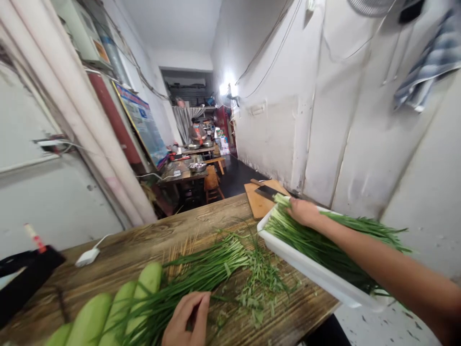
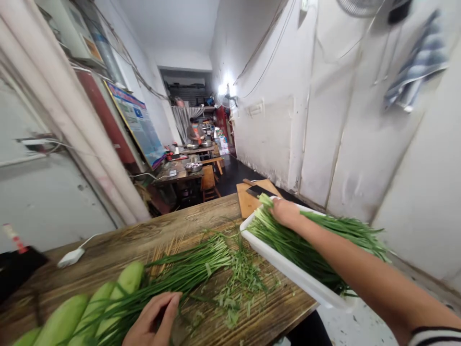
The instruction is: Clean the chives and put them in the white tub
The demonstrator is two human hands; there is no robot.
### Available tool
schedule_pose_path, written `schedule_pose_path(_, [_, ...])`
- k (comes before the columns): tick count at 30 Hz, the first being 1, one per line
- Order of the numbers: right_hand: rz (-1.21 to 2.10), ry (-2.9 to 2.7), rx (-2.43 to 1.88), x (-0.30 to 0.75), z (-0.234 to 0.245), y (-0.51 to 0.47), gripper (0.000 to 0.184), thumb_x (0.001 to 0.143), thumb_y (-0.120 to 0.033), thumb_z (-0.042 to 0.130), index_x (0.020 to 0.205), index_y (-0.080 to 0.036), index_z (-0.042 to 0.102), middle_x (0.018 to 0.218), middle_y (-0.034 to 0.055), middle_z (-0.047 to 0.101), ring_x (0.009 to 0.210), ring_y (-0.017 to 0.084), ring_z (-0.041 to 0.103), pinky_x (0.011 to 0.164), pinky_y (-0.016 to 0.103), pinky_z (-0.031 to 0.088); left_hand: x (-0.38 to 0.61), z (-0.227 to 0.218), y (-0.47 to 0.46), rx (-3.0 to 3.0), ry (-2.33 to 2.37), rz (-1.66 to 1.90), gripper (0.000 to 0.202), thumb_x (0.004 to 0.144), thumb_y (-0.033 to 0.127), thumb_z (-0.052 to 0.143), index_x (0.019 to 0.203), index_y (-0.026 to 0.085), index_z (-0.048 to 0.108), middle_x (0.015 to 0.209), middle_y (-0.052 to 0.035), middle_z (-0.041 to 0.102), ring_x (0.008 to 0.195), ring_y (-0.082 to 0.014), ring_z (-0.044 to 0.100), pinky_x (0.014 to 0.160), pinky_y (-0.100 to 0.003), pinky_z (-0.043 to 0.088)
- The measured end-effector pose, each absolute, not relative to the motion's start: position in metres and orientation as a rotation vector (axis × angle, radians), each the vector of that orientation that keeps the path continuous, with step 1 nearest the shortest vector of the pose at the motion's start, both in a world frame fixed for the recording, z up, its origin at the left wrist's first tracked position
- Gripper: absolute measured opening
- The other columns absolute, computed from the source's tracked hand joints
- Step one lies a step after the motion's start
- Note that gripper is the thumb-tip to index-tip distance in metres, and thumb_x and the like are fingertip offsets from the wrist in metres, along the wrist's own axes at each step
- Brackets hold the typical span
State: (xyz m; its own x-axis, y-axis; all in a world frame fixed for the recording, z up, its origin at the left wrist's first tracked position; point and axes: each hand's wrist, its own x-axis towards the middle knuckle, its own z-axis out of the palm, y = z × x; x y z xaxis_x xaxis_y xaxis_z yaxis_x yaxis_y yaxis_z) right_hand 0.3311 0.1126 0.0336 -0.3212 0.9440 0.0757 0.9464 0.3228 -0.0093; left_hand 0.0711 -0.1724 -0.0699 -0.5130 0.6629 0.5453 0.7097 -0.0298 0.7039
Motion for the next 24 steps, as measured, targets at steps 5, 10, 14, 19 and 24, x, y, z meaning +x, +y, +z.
schedule_pose_path(5, [-0.011,-2.550,-1.816,0.338,0.016,0.119,0.045,0.098,-0.038,0.028,0.111,-0.002,0.052,0.103,0.0289,0.062,0.100,0.032,0.061,0.077,0.039,0.038,0.079,-0.069,-0.173,-1.519,-2.203,-1.550,0.025,0.084,0.040,0.054,0.078,0.021,0.069,0.080,-0.0038,0.069,0.074,-0.0175,0.065,0.068,-0.025,0.053])
schedule_pose_path(10, [0.042,-2.610,-1.827,0.340,0.037,0.125,0.052,0.096,-0.047,0.032,0.109,-0.002,0.055,0.103,0.0270,0.063,0.097,0.031,0.062,0.078,0.037,0.040,0.067,-0.062,-0.163,-1.686,-2.251,-1.388,0.028,0.089,0.037,0.049,0.079,0.020,0.068,0.081,-0.0040,0.068,0.077,-0.0177,0.063,0.073,-0.028,0.051])
schedule_pose_path(14, [-0.173,-2.534,-1.778,0.348,0.073,0.076,0.055,0.092,-0.048,0.041,0.120,-0.002,0.050,0.117,0.0303,0.054,0.112,0.039,0.051,0.090,0.049,0.035,0.054,-0.052,-0.141,-1.783,-2.282,-1.109,0.025,0.089,0.031,0.046,0.082,0.019,0.067,0.085,-0.0055,0.067,0.082,-0.0198,0.062,0.077,-0.032,0.049])
schedule_pose_path(19, [-0.171,-2.670,-1.140,0.334,0.032,-0.053,0.045,0.088,-0.049,0.042,0.121,-0.023,0.057,0.114,0.0174,0.062,0.096,0.033,0.058,0.079,0.048,0.047,0.043,-0.047,-0.092,-1.949,-2.432,-0.634,0.038,0.089,0.021,0.044,0.125,0.018,0.055,0.116,-0.0099,0.065,0.109,-0.0220,0.057,0.098,-0.035,0.041])
schedule_pose_path(24, [0.267,-2.816,-0.735,0.266,-0.051,-0.097,0.057,0.086,-0.045,0.052,0.135,-0.017,0.047,0.145,0.0145,0.040,0.128,0.034,0.041,0.104,0.048,0.037,0.027,-0.046,-0.041,-2.108,-2.469,-0.419,0.062,0.071,0.023,0.073,0.128,0.013,0.053,0.136,-0.0162,0.052,0.128,-0.0300,0.044,0.108,-0.039,0.030])
